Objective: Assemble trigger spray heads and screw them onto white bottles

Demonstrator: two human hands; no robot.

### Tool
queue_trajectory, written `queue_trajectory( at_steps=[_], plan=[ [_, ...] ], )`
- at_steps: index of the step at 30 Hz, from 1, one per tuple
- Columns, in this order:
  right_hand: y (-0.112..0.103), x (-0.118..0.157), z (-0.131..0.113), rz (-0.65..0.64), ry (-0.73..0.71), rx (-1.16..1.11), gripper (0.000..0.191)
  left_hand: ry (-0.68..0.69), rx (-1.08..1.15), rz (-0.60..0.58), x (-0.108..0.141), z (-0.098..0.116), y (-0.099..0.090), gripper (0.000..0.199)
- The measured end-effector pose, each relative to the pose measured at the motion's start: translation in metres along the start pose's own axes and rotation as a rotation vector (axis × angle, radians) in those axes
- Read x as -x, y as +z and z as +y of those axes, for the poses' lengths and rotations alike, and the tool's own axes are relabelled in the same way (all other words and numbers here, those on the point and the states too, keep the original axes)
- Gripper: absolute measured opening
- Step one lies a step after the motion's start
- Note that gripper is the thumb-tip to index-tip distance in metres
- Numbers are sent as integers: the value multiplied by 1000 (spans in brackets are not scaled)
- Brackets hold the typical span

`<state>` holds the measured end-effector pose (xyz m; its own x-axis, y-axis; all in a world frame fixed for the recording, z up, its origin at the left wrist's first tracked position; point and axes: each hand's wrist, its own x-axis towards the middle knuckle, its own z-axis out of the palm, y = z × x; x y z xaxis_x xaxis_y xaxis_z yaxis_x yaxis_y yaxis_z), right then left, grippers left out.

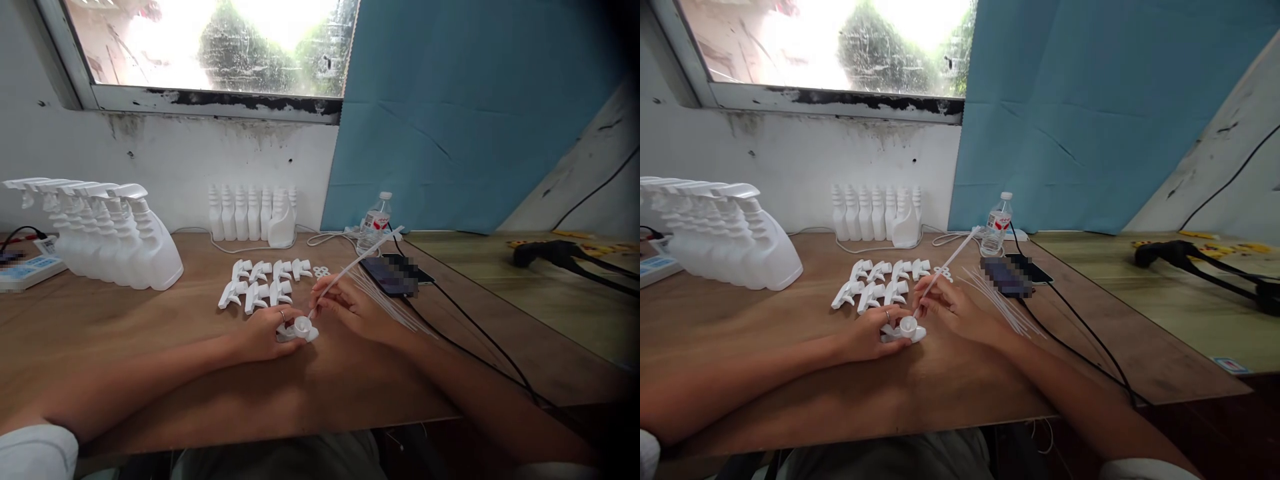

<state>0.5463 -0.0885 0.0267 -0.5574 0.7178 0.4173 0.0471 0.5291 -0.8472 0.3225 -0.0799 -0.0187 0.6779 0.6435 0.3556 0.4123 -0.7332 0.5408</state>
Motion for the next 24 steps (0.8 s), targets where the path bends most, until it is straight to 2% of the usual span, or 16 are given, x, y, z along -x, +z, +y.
queue_trajectory(
  at_steps=[5, 12, 16, 24],
  plan=[
    [1, -1, -3, -19, 6, 58, 13, 10, -7, -3, 0, 4, -2, 32],
    [5, -5, 0, -32, -28, 408, 15, 20, -18, 20, 0, 2, 0, 38],
    [11, -2, 10, -38, 49, 421, 15, 9, -19, -3, 0, 2, 0, 41],
    [20, -5, 7, -59, -41, 490, 16, 22, -28, -20, 1, -5, 3, 41]
  ],
)
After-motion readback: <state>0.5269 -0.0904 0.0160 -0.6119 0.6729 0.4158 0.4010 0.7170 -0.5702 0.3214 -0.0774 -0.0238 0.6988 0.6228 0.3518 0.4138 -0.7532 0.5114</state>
